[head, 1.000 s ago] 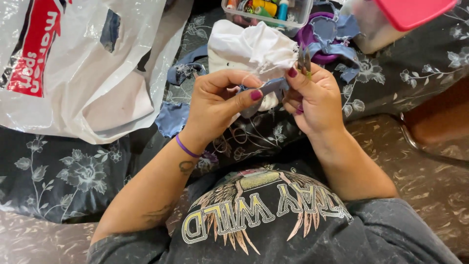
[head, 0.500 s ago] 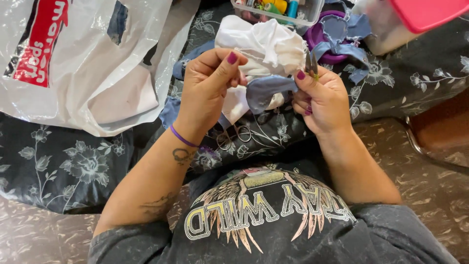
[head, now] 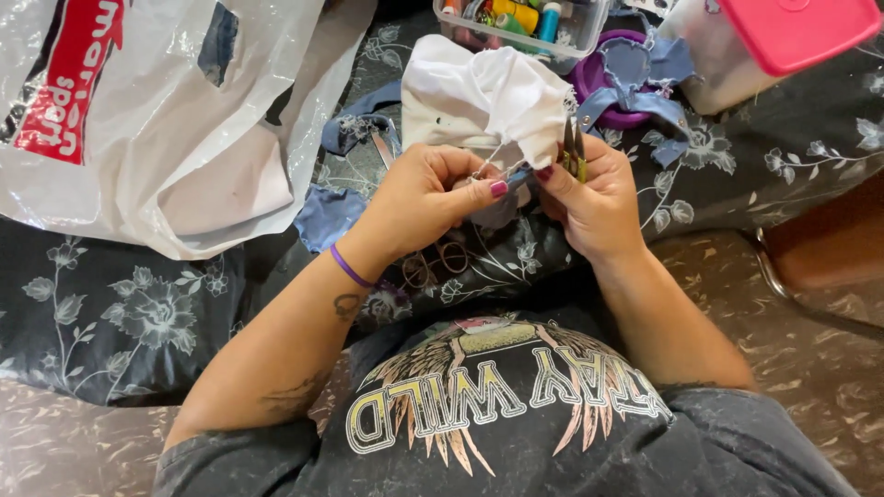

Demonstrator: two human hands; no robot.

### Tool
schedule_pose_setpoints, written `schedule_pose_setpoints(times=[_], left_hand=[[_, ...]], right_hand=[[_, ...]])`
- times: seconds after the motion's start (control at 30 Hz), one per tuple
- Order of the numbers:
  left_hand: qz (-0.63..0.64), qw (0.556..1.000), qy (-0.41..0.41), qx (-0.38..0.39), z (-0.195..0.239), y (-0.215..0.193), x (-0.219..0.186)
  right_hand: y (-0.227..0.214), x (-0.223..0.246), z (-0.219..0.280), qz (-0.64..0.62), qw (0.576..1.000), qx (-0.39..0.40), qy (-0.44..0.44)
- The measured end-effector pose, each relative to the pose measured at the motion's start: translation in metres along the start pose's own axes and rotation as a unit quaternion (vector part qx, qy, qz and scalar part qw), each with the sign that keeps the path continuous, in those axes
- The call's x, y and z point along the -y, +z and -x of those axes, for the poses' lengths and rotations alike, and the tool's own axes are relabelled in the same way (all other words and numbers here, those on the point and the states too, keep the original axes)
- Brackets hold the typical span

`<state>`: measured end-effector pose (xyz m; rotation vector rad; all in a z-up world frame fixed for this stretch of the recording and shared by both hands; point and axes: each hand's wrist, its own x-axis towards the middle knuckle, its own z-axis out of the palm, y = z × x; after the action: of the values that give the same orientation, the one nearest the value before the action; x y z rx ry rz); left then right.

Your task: Trimming small pieces of blue fabric with scissors and arranging them on a white cloth.

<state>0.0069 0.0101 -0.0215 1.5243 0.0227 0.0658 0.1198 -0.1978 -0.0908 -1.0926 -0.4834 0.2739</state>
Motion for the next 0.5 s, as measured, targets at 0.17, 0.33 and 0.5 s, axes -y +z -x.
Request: schedule_pose_setpoints(times=[0.17, 0.33, 0.5], left_hand=[[0.031, 0.999, 0.01, -0.021, -0.002, -0.002, 0.003], [0.066, 0.997, 0.024, -0.039, -0.002, -0.003, -0.007], [0.064, 0.993, 0.036, -0.094, -0.006, -0.01, 0.002]], right_hand=[[0.0, 0.001, 0.001, -0.017, 1.0, 0.0, 0.0], [0.01, 0.01, 0.0, -0.032, 0.999, -0.008, 0.0], [0.01, 0.01, -0.002, -0.057, 0.998, -0.013, 0.015]])
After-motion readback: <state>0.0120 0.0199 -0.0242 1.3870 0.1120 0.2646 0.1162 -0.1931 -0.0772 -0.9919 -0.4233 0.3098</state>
